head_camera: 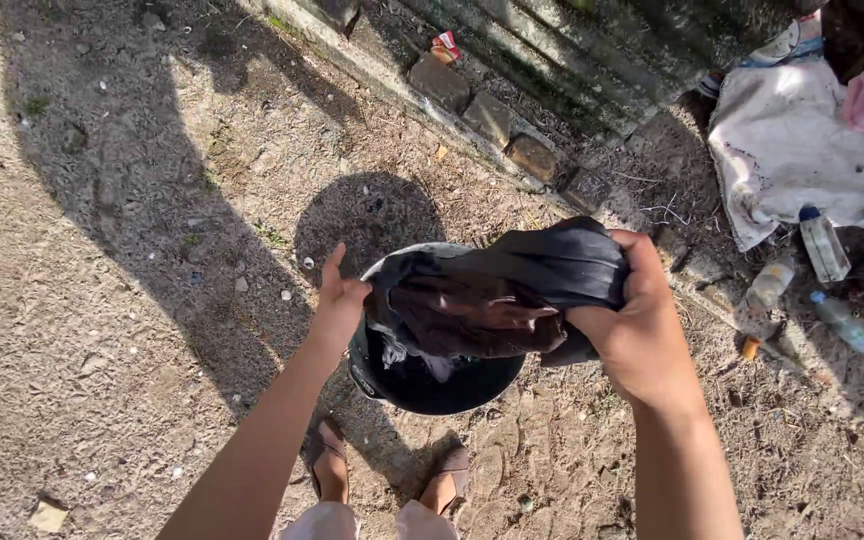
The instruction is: Hanging wet clothes on a laundry line outside.
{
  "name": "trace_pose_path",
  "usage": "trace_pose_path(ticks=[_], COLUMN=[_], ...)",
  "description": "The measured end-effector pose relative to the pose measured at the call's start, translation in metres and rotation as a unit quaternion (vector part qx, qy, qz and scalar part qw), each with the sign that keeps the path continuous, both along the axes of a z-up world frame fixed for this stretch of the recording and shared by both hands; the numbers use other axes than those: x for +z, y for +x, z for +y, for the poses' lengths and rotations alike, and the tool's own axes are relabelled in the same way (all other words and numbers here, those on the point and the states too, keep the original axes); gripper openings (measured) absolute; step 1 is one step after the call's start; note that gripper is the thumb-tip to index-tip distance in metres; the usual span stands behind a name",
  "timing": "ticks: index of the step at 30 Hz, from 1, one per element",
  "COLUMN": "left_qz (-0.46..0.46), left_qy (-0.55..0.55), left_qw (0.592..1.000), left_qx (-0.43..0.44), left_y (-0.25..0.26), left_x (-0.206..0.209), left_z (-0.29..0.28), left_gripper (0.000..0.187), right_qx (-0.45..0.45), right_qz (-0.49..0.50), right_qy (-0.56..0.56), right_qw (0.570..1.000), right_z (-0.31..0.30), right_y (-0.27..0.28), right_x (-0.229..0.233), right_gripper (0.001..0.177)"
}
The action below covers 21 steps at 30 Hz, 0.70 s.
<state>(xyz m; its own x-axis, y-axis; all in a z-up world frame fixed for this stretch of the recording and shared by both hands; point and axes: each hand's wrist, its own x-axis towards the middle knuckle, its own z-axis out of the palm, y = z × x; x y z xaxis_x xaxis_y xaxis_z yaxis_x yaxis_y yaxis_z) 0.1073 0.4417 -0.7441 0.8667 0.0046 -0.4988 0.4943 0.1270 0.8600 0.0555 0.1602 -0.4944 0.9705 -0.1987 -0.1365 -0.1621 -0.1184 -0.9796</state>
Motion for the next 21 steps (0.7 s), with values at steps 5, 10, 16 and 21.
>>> trace_pose_path(ticks=[5, 10, 16, 21], left_qz=[-0.086, -0.128, -0.163, 0.034], left_qy=[0.273, 0.296, -0.177, -0.437], left_qw=[0.838, 0.861, 0.964, 0.898], left_qx=[-0.464, -0.394, -0.114, 0.040], left_y=[-0.031, -0.022, -0.026, -0.032], left_x=[0.063, 0.050, 0.043, 0.085], left_z=[-0.064, -0.151, -0.181, -0.188], left_gripper=[0.155, 0.136, 0.057, 0.033], right_qx=[0.043, 0.039, -0.049, -0.089], right_qz=[0.003, 0.032, -0.052, 0.045], right_qy=[0.017, 0.149, 0.287, 0.215], right_qw=[0.999, 0.988, 0.955, 0.971], right_z=[0.054, 0.050, -0.038, -0.096], right_y=[0.013, -0.010, -0.067, -0.137], right_x=[0.041, 0.069, 0.035, -0.064], right_gripper=[0.060, 0.067, 0.081, 0.084])
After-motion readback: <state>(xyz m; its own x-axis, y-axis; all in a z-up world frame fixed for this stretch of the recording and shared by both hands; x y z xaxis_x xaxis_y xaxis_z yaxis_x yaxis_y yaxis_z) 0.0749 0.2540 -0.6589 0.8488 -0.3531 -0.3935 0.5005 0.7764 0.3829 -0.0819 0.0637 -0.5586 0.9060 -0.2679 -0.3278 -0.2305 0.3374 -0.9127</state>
